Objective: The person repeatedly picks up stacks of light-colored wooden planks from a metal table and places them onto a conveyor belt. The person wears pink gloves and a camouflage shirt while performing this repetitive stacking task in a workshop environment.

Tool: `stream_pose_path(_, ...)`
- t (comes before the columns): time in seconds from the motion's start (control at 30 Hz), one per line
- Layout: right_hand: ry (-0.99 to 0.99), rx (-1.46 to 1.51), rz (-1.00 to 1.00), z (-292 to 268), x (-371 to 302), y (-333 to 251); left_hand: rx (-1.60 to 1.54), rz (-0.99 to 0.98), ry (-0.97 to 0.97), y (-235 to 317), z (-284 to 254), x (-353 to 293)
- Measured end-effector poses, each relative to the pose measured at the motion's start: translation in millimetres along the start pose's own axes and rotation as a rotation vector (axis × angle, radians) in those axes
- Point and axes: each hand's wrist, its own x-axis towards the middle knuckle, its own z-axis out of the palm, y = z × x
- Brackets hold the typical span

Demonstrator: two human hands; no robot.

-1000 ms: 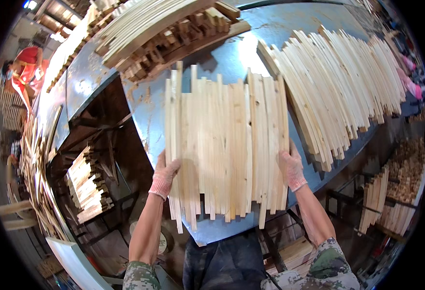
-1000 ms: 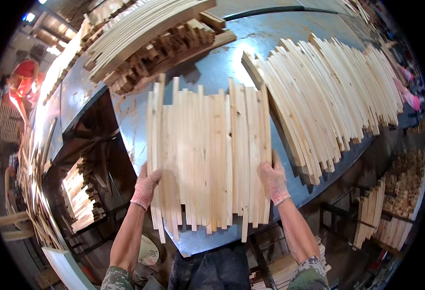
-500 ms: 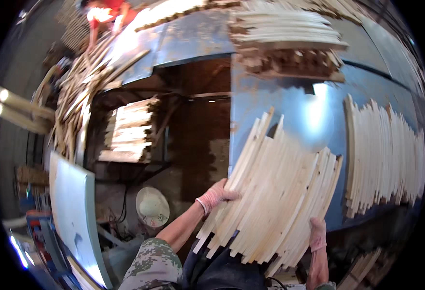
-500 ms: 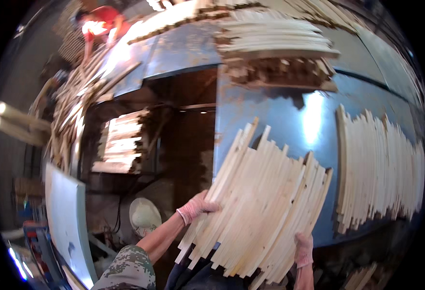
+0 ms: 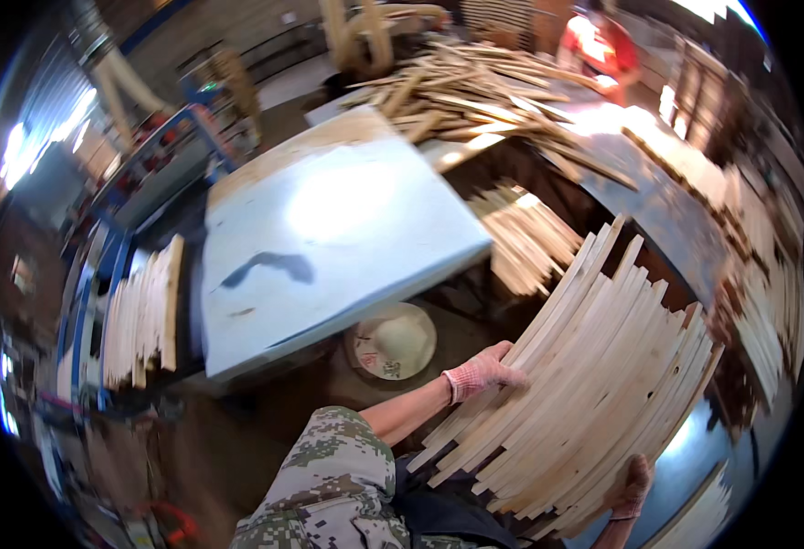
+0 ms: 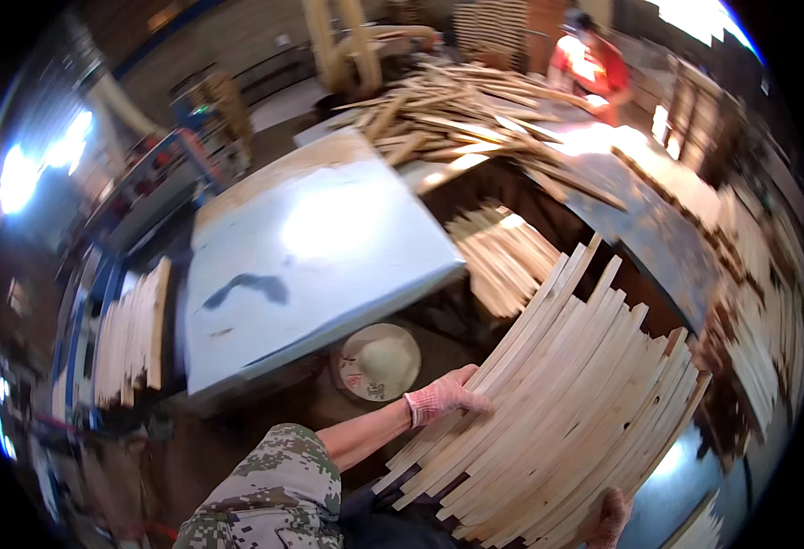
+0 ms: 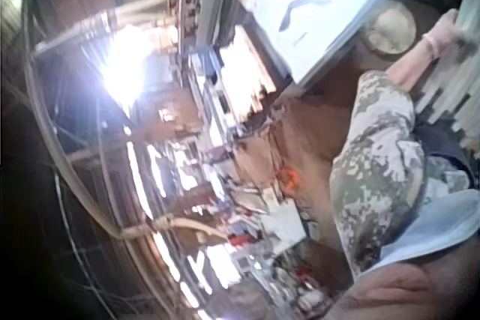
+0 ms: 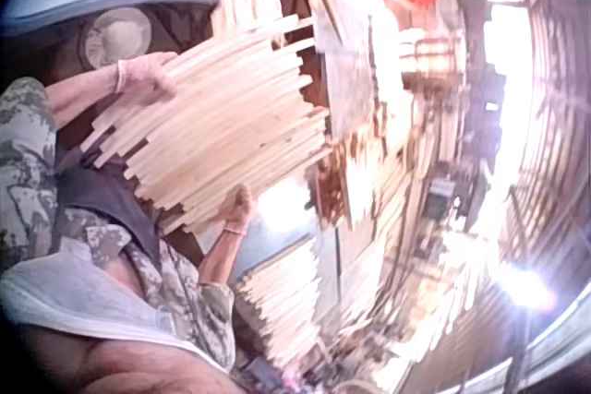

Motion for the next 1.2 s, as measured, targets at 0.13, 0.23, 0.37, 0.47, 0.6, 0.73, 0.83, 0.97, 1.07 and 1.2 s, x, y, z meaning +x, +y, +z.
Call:
stream_pose_path(0.13,-0.221,-0.138,-0.033,216.4,16.1,-36.3,-0.112,0.064,0.184,30.7,-125.1,-68.0)
stream_pose_path(0.23,-0.555,-0.141,0.066,338.3,76.2,-10.4,-0.353,0.179,0.382,42.8,-222.1,-160.9)
stream_pose_path(0.37,-0.85,-0.14,0.212,512.2,101.5,57.1,-0.416,0.227,0.653,-13.8,-333.1,-237.0)
stream_pose_path(0.47,-0.963,-0.274,0.346,598.5,120.0,78.3,-0.399,0.158,0.812,-18.3,-366.1,-281.5)
stream_pose_path(0.6,-0.938,-0.474,0.43,698.9,138.6,142.1,-0.36,0.143,1.016,-13.3,-414.2,-319.8)
stream_pose_path(0.73,-1.03,-0.342,0.392,764.3,67.3,132.0,-0.27,0.179,1.111,-11.4,-447.0,-339.5)
stream_pose_path(0.83,-1.036,-0.421,0.439,798.8,98.1,159.8,0.014,-0.051,1.233,3.9,-480.1,-341.1)
stream_pose_path(0.97,-1.05,-0.412,0.433,843.4,107.0,193.8,0.403,-0.617,1.22,75.4,-515.6,-355.0)
stream_pose_path(1.07,-1.076,-0.452,0.443,879.0,89.0,212.4,0.478,-0.635,1.443,78.2,-515.5,-357.7)
stream_pose_path(1.2,-1.109,-0.441,0.473,923.3,52.1,248.1,0.58,-0.626,1.575,58.3,-528.1,-377.7)
